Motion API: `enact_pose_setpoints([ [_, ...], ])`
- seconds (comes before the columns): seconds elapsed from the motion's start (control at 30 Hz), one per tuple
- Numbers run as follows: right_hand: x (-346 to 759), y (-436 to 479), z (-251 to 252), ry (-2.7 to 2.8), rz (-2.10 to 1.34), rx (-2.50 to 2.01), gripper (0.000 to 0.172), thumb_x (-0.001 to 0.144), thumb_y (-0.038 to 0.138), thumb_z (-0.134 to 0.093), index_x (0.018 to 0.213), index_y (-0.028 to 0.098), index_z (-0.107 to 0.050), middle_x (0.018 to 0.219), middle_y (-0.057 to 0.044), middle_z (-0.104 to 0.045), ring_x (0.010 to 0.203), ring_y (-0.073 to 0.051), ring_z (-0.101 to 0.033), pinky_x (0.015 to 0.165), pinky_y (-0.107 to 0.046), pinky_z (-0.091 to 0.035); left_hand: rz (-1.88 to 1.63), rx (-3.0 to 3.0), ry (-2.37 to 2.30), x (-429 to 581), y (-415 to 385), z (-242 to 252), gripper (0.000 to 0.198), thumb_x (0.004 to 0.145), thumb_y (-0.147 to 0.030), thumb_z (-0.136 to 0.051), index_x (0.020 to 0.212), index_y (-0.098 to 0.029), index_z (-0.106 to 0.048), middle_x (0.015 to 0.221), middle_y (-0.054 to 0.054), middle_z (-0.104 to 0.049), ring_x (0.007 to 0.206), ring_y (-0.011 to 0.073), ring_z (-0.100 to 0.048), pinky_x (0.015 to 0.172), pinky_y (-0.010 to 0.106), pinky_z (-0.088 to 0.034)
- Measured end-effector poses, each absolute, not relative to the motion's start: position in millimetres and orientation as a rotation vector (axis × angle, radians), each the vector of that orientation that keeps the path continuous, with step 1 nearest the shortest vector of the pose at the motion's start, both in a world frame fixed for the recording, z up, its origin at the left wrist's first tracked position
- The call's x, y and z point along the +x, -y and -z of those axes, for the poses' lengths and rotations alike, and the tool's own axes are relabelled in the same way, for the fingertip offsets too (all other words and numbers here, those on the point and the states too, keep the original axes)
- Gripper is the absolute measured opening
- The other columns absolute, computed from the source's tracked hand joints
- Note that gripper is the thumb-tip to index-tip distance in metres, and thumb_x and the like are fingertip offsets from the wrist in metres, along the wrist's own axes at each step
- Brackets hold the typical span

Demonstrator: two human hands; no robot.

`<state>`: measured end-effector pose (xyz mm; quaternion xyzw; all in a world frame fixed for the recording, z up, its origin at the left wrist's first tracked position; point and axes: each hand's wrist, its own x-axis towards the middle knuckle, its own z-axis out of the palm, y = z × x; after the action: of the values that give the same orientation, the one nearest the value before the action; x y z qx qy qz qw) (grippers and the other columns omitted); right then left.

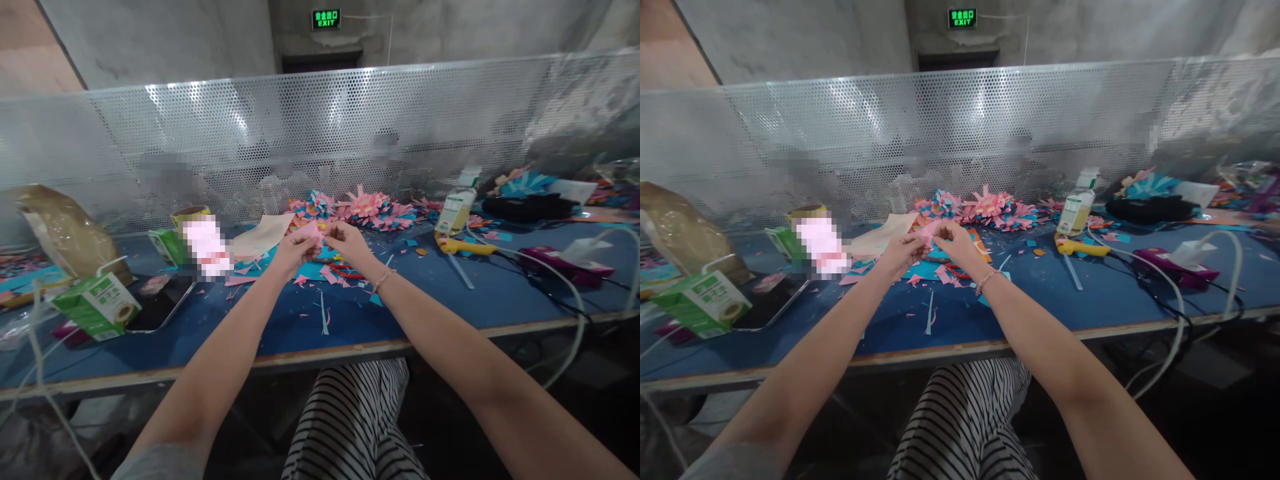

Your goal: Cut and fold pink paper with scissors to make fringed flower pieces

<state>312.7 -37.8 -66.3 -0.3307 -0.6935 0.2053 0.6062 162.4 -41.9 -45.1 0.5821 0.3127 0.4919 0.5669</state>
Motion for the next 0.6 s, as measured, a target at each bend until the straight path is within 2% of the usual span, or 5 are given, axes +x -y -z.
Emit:
enact_pose_setpoints([
  [0.27,311,42,65,1.708,-0.375,-0.790,0.005,0.069,0.022,-0.050,0.073,0.018,-0.050,0.071,0.000,-0.052,0.069,-0.012,-0.049,0.065,-0.027,-0.041,-1.139,1.365,-0.725,163,43,46,0.024,0.053,-0.028,-0.074,0.062,-0.010,-0.059,0.052,0.001,-0.059,0.047,0.0070,-0.053,0.052,0.021,-0.044],
  [0.6,308,51,61,1.742,-0.283,-0.817,0.007,0.070,0.019,-0.050,0.076,0.019,-0.053,0.074,-0.002,-0.055,0.073,-0.014,-0.051,0.067,-0.027,-0.042,-1.163,1.221,-0.797,164,44,42,0.010,0.062,-0.016,-0.067,0.062,-0.010,-0.059,0.051,0.002,-0.058,0.047,0.0064,-0.052,0.052,0.020,-0.043],
])
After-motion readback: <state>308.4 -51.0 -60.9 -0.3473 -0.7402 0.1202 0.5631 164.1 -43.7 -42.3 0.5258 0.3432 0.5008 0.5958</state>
